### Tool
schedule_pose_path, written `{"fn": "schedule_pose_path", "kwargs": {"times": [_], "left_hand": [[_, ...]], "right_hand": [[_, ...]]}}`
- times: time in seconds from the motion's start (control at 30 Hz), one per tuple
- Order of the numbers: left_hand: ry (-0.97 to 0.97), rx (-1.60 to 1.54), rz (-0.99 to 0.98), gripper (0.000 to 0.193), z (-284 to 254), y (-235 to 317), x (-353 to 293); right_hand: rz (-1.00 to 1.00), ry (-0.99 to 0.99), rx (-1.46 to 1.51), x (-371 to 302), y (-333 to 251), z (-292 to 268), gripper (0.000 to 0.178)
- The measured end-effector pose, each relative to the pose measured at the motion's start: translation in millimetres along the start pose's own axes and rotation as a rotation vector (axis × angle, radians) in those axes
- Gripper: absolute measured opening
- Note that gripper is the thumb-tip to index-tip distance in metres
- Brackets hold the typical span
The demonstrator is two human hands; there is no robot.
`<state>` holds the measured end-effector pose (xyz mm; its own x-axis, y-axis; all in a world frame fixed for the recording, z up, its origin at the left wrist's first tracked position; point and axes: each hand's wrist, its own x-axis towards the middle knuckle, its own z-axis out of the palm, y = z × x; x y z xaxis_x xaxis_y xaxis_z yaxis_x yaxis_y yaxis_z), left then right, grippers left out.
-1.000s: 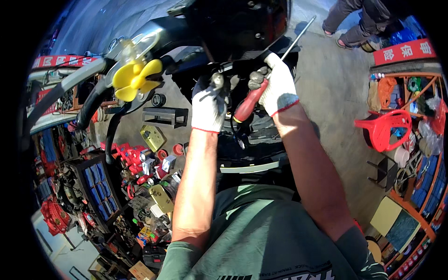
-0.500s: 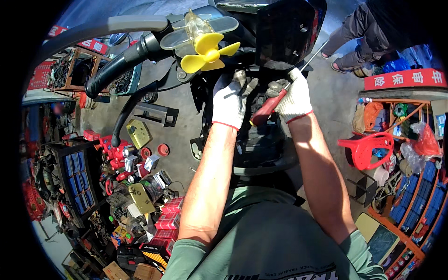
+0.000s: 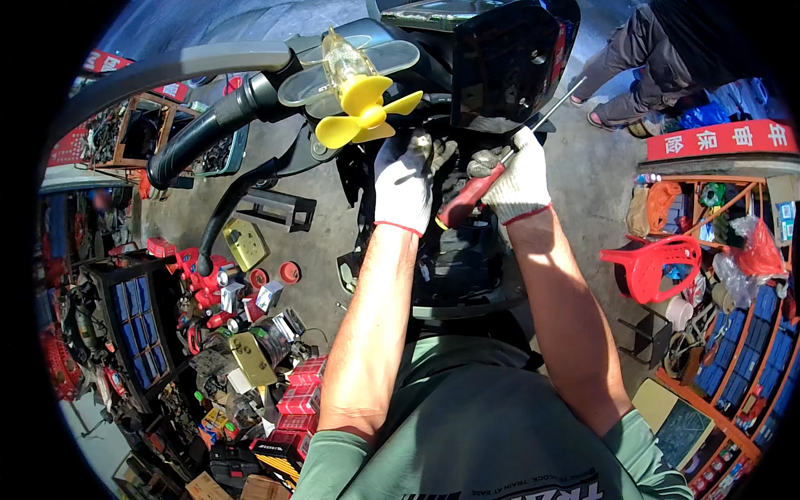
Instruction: The person works on the dashboard and upper frame of a motorcycle, using a screwdriver to tighten components and manipulating wires and connectors by hand inside the front panel.
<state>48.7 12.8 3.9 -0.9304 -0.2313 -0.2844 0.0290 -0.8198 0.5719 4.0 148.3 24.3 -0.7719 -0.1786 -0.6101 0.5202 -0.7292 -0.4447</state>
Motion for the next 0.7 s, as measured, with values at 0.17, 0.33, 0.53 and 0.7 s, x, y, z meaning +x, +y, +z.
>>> {"fn": "schedule_pose_path", "kwargs": {"times": [0.17, 0.33, 0.53, 0.7], "left_hand": [[0.08, 0.044, -0.007, 0.025, 2, -2, 3], [0.079, -0.022, 0.003, 0.032, 12, 5, 1], [0.068, -0.282, -0.25, 0.027, 2, 18, 13], [-0.185, 0.17, -0.257, 0.041, -41, 25, 54]], "right_hand": [[-0.027, -0.003, 0.022, 7, 0, -7, 0.024], [-0.086, 0.036, 0.007, 1, 3, 8, 0.024], [-0.026, 0.057, 0.019, 9, -1, -7, 0.024], [-0.02, 0.065, 0.02, 6, 2, -2, 0.024]]}}
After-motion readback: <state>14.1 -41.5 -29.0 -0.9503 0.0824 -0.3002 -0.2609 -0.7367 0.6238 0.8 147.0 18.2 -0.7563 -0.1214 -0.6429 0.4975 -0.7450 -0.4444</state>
